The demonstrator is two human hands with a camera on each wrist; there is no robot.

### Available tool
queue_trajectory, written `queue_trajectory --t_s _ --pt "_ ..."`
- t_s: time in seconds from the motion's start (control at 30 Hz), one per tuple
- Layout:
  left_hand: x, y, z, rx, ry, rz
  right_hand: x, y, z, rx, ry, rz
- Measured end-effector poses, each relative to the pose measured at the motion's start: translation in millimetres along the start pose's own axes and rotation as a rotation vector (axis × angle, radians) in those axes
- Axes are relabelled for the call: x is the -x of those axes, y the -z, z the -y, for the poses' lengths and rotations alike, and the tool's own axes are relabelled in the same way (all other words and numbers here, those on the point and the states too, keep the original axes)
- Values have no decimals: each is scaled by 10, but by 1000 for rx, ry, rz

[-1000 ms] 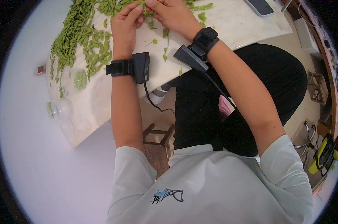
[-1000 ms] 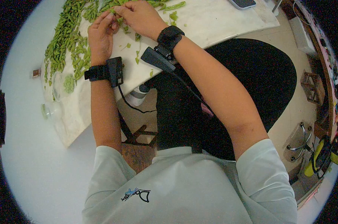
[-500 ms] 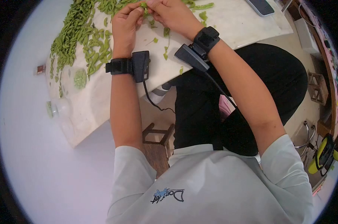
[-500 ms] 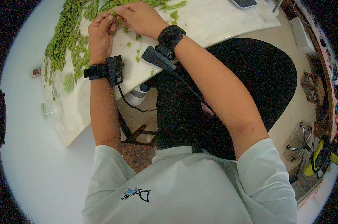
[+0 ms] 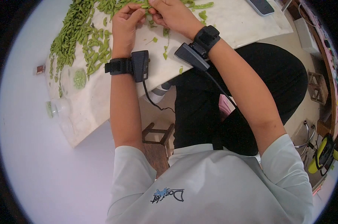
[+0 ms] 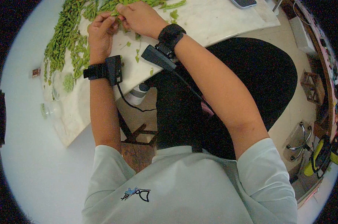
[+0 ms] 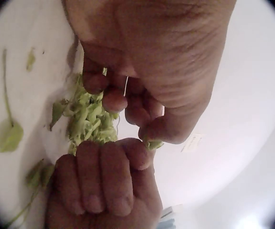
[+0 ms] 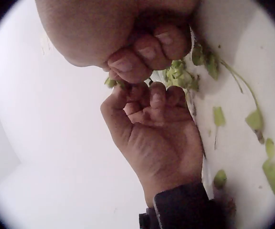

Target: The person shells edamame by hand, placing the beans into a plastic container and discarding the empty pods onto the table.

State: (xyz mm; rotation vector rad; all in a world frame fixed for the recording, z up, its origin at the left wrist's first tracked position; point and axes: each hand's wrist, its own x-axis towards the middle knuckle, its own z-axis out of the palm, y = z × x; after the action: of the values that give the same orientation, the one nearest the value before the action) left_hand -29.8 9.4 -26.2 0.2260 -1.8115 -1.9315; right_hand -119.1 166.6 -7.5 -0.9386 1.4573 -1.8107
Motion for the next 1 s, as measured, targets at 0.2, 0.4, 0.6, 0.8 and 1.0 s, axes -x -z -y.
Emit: queue_trajectory --t_s 0.2,0.4,0.6,0.8,1.0 --pt "153 -435 -361 -221 -122 -58 -28 1 -26 92 79 -66" --pt "47 -175 -135 -345 -278 -42 -48 24 -44 97 86 -48" --pt "52 -143 -139 -495 -206 -81 44 -2 85 -16 -24 -72" --pt "61 -186 -153 -442 -247 -78 -19 10 -18 36 60 -71" --pt "62 -171 -144 -453 -229 -69 14 7 27 36 13 -74"
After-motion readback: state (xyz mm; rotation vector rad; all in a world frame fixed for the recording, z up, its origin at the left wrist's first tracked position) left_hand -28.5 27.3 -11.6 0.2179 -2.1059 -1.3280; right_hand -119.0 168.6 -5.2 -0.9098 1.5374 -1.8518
